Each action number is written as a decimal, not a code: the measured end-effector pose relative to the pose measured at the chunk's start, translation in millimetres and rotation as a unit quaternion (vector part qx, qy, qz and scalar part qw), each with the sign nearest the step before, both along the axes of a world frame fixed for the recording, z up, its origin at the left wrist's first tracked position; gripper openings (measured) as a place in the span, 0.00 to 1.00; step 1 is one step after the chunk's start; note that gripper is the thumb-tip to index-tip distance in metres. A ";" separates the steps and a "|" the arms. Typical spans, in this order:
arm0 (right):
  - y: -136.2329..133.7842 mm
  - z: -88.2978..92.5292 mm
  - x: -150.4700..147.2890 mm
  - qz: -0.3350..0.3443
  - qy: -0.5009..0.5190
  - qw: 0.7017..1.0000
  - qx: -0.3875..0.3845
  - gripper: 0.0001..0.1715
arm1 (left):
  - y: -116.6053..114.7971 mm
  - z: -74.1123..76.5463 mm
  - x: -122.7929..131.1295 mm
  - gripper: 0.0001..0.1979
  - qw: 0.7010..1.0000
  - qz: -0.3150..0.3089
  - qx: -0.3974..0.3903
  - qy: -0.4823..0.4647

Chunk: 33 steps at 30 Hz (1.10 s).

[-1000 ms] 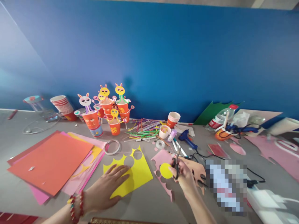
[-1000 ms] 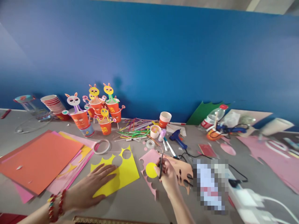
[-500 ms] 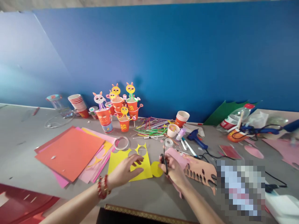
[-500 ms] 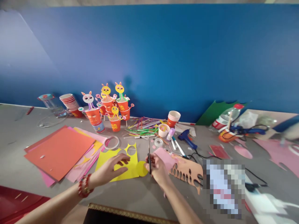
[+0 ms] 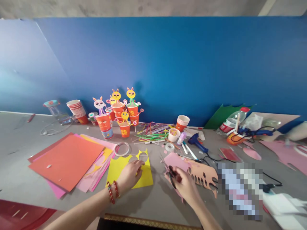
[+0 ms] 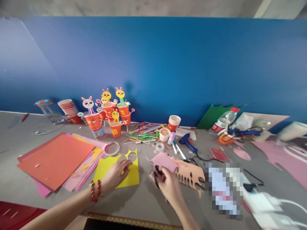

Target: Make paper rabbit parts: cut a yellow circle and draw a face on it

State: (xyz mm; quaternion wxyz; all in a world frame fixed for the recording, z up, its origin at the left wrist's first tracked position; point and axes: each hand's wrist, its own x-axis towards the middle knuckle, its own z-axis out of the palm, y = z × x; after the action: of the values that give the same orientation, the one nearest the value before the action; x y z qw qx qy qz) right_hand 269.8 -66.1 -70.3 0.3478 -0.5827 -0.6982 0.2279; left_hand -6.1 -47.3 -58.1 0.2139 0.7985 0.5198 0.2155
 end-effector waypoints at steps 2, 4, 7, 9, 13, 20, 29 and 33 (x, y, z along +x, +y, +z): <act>-9.4 -1.5 0.0 0.006 -0.031 0.999 0.002 0.21 | -2.7 -1.2 0.9 0.17 1.000 0.004 0.014 0.028; -15.2 -1.7 -0.7 0.004 -0.066 0.998 0.001 0.18 | -4.2 -0.4 3.3 0.17 0.998 0.004 0.027 0.051; -17.6 2.1 -0.3 -0.028 -0.149 0.988 0.013 0.09 | -5.3 2.8 6.9 0.18 0.996 0.001 0.040 0.082; -16.7 7.5 -0.2 -0.041 -0.214 0.976 0.015 0.06 | -5.9 4.1 8.2 0.17 0.994 0.000 0.045 0.096; -11.3 21.6 -3.3 -0.037 -0.315 0.948 0.018 0.08 | -6.6 4.0 6.4 0.15 0.993 -0.003 0.052 0.105; 7.9 36.3 -4.4 -0.035 -0.277 0.960 0.017 0.08 | 17.3 26.4 12.2 0.11 0.995 -0.036 0.061 0.068; -2.0 20.5 11.6 -0.066 0.078 0.994 0.048 0.24 | 93.5 24.7 96.4 0.09 0.994 -0.078 0.004 0.073; -23.3 12.8 21.0 -0.049 0.192 0.979 -0.047 0.28 | 104.3 14.2 121.7 0.14 0.995 -0.058 -0.008 0.083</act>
State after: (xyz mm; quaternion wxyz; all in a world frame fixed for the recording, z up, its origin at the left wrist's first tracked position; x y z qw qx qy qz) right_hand 290.8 -89.4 -57.5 0.4589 -0.5773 -0.5772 0.3507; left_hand 115.6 57.0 -43.9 0.1889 0.8404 0.4906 0.1318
